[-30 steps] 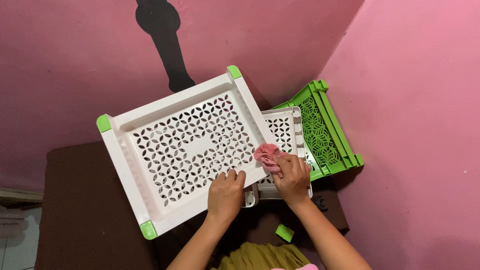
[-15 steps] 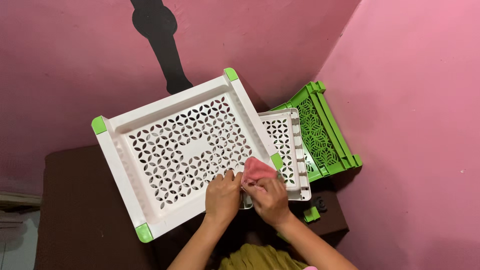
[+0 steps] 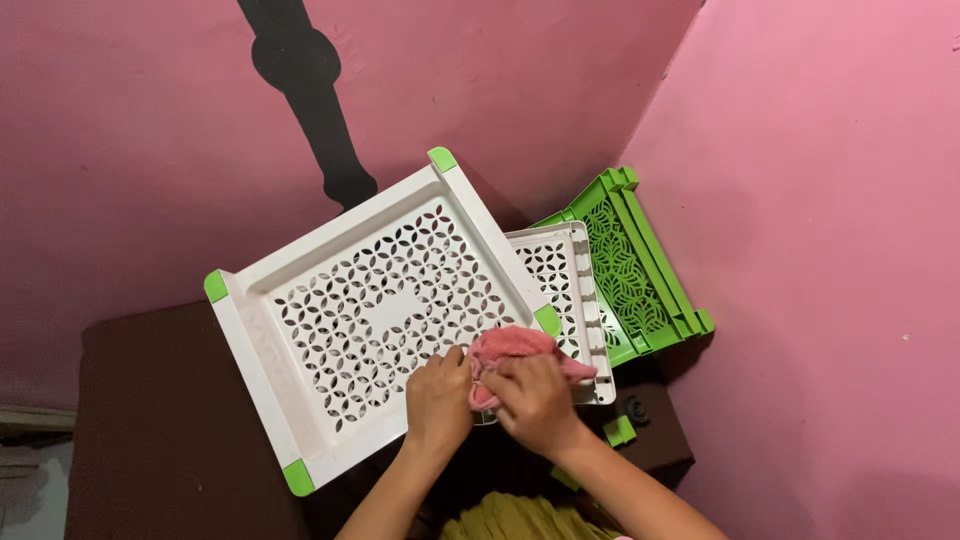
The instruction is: The person disassembles a green and white plastic storage unit by removing wheels and separating the panels. They then wipe the inside of the white panels with a pink cloth.
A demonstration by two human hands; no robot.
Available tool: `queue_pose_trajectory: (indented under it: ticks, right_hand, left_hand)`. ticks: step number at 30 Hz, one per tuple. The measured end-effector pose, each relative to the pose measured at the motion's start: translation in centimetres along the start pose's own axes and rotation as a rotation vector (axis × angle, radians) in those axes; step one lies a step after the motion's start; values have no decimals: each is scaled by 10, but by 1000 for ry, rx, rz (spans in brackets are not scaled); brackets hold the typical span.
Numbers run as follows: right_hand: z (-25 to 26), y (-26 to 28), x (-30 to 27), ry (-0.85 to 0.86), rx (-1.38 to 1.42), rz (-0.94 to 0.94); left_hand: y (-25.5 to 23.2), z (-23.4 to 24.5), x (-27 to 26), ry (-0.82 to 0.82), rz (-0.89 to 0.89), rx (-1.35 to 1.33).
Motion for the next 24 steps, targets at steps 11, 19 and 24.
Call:
queue_pose_trajectory:
  ticks: [11, 19, 24]
  right_hand:
    - [0, -116, -7, 3, 696, -1427]
    - [-70, -62, 9, 394, 921, -1552]
    - [-57, -43, 40, 246, 940, -1415]
  left_hand:
    - [17, 35, 0, 77, 68, -21]
    - [51, 51, -28, 21, -174, 99]
    - [72, 60, -70, -507, 41, -5]
Point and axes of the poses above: each hand's wrist, its own x-axis towards the middle knuckle, its own z-axis out of the back of the hand, y = z × x, the point moved 2 cm from there along x, towards the middle knuckle, and after that the axes turned 15 degrees about -y, right-handed, at the moved point
